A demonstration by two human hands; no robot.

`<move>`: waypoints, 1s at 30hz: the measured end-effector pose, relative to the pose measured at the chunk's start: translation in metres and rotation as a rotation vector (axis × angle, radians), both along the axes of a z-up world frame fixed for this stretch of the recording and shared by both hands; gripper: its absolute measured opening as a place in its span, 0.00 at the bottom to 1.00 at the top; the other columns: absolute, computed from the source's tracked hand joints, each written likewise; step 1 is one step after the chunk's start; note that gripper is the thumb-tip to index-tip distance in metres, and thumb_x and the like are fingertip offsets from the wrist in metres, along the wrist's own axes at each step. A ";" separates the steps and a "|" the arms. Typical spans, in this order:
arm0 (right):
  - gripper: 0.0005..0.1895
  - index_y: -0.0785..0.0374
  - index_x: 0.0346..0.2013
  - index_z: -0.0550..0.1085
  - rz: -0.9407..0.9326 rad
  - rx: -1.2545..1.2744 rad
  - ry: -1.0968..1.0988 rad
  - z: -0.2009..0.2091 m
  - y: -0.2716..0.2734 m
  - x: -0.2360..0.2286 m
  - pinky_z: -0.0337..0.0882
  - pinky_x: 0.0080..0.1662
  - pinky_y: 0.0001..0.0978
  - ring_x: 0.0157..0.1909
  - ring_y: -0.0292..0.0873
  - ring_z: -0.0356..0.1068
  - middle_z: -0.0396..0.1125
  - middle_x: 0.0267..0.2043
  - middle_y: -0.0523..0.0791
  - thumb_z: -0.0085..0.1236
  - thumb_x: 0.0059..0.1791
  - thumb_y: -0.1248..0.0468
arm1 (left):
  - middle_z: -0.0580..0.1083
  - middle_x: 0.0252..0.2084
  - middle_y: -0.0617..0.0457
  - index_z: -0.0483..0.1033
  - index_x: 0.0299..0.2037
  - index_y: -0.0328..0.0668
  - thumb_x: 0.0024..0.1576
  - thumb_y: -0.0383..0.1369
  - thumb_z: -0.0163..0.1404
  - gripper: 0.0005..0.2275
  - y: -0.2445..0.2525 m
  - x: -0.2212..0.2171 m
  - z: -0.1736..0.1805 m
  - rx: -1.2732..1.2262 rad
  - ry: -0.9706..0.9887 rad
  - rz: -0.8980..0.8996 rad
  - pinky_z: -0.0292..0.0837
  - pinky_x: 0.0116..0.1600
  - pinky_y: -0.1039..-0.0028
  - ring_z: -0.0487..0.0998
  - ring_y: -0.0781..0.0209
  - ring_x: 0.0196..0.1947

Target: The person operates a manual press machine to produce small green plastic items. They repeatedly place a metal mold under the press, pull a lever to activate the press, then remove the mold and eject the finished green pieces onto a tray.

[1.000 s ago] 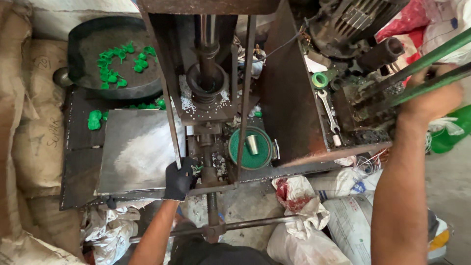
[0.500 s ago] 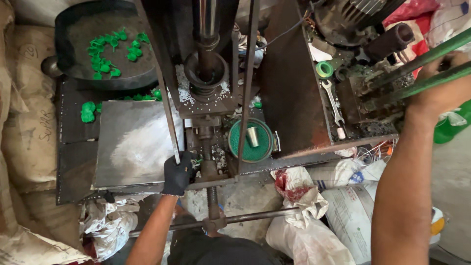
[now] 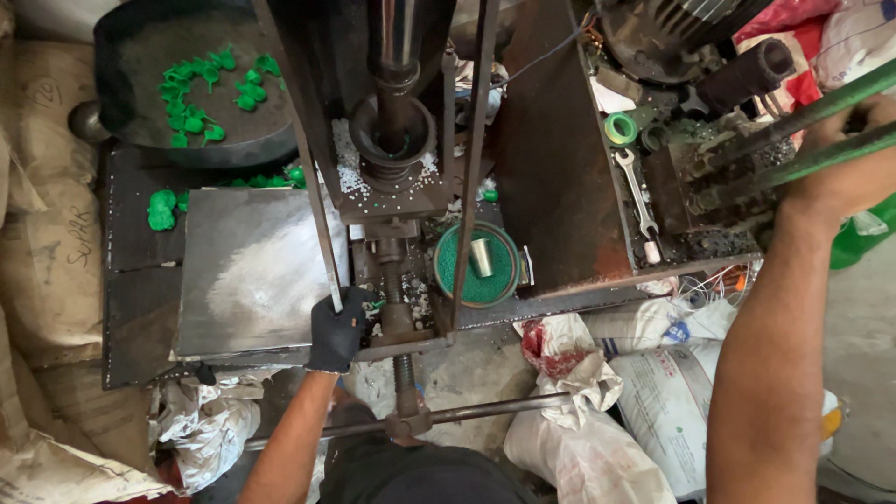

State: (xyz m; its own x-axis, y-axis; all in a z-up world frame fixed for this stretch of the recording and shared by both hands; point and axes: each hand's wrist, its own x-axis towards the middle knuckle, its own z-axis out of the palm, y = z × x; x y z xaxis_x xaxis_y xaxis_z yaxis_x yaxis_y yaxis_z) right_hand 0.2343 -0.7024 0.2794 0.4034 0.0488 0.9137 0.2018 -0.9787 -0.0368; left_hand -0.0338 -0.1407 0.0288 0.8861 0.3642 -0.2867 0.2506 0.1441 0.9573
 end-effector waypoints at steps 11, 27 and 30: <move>0.04 0.65 0.33 0.78 -0.038 -0.001 0.036 0.009 0.008 -0.004 0.69 0.34 0.37 0.28 0.45 0.71 0.74 0.31 0.48 0.62 0.51 0.68 | 0.66 0.17 0.65 0.84 0.37 0.34 0.63 0.33 0.51 0.11 0.000 -0.001 0.000 0.062 -0.018 -0.007 0.53 0.23 0.78 0.61 0.78 0.18; 0.09 0.66 0.36 0.81 0.168 0.090 0.480 0.024 -0.029 0.008 0.71 0.41 0.37 0.34 0.46 0.74 0.74 0.32 0.46 0.67 0.47 0.62 | 0.72 0.22 0.62 0.82 0.37 0.34 0.62 0.34 0.51 0.11 0.000 0.000 -0.017 -0.044 -0.034 0.019 0.60 0.26 0.75 0.67 0.74 0.22; 0.16 0.61 0.27 0.80 -0.075 -0.237 0.595 0.048 -0.031 -0.012 0.69 0.35 0.41 0.29 0.50 0.71 0.72 0.27 0.46 0.74 0.48 0.53 | 0.72 0.22 0.58 0.81 0.35 0.32 0.63 0.38 0.51 0.14 -0.001 0.002 -0.017 0.047 -0.055 0.016 0.61 0.28 0.72 0.67 0.71 0.23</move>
